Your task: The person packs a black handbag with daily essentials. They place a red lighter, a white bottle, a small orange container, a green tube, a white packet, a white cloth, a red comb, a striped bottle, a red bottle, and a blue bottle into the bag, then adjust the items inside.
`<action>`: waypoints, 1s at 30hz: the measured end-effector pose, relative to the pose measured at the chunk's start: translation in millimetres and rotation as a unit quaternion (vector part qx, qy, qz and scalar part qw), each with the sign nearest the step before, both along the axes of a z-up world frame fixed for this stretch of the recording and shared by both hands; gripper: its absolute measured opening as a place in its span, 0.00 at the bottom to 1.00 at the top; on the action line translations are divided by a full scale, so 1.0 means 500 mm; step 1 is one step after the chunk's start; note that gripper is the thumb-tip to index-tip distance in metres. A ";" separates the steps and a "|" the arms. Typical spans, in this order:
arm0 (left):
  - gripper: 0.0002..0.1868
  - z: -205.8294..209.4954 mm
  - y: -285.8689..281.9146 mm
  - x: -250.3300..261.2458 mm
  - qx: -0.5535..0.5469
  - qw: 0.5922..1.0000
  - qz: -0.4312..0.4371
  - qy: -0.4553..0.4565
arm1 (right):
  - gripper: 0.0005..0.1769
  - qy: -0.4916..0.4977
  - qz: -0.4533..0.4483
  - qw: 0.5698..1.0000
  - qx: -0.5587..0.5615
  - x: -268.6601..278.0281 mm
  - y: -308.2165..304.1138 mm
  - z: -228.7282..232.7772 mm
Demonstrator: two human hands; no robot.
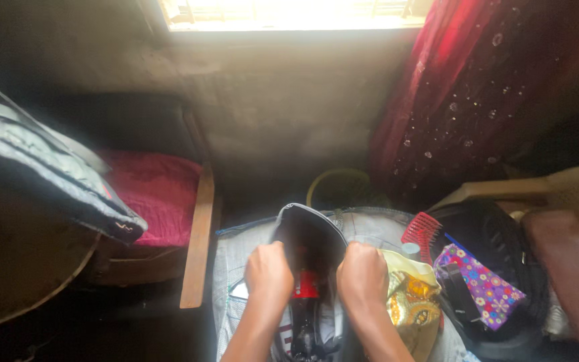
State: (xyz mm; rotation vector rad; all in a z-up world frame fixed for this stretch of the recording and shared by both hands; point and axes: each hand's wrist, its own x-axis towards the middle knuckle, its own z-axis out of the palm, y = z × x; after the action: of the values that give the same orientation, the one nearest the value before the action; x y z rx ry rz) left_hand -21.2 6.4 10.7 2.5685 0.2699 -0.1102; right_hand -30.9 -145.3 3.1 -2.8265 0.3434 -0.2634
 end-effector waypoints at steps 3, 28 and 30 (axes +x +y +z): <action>0.09 -0.031 -0.020 -0.003 -0.039 0.997 -0.057 -0.030 | 0.10 -0.006 0.018 0.998 0.056 0.011 -0.004 -0.011; 0.12 -0.238 -0.110 0.073 0.005 0.984 -0.080 0.160 | 0.30 0.205 0.093 0.966 0.130 -0.035 -0.012 -0.152; 0.12 -0.236 -0.117 0.071 0.003 0.984 -0.090 0.156 | 0.27 0.270 0.087 0.950 0.133 -0.026 -0.021 -0.171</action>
State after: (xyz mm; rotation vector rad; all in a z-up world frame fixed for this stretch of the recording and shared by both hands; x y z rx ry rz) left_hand 14.3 -52.1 -107.1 2.5704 0.1504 -0.5818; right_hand -44.0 -155.6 -82.4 -2.5890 0.2133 0.5634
